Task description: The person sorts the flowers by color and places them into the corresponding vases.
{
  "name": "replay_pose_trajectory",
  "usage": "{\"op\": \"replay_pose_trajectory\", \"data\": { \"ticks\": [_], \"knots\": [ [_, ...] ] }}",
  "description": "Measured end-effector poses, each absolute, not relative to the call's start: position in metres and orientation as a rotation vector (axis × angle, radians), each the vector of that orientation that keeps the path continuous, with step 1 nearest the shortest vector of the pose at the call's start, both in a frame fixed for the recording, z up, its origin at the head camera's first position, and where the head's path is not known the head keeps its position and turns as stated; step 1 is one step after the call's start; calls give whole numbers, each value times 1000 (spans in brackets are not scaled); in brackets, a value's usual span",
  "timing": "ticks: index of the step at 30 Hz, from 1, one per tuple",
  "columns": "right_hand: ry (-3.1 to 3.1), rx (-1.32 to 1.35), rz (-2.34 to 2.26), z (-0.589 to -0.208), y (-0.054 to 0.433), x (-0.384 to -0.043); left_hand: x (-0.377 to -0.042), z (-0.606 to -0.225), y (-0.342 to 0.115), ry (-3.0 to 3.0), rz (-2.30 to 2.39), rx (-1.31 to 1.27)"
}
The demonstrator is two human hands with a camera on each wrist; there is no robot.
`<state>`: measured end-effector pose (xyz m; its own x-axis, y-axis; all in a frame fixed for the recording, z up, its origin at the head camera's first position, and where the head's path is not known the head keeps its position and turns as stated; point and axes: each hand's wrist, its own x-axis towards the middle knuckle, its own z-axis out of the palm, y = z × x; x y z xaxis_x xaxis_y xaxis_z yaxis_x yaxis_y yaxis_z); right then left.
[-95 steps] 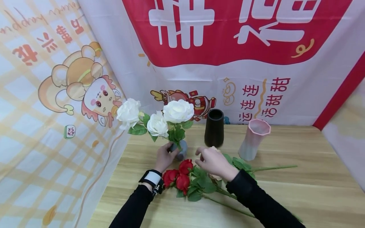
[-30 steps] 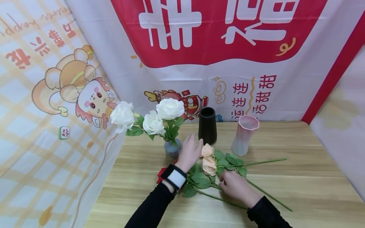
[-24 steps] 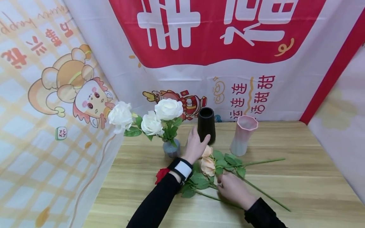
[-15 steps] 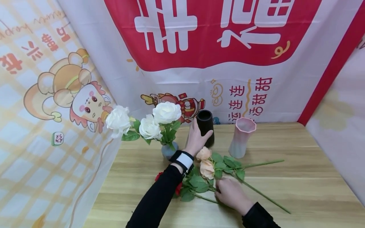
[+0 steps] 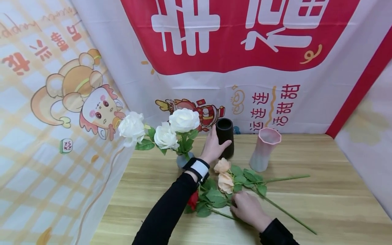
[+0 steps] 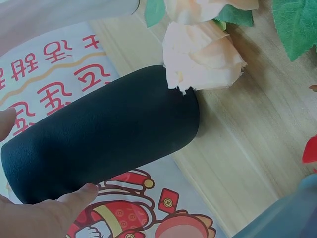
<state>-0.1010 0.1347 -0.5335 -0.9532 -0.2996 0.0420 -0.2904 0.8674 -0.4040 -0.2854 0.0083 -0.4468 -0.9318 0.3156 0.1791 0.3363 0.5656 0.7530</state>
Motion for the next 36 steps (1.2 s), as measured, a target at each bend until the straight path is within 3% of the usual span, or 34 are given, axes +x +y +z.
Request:
{"op": "replay_pose_trajectory", "data": {
  "ticks": [18,36],
  "knots": [
    [3100,-530,-593,-537,132,-106,-301,-463,16,-2623,-1477,-481],
    [3116,-542,-488,-537,137,-107,-313,-457,13,-2624,-1402,-552]
  ]
}}
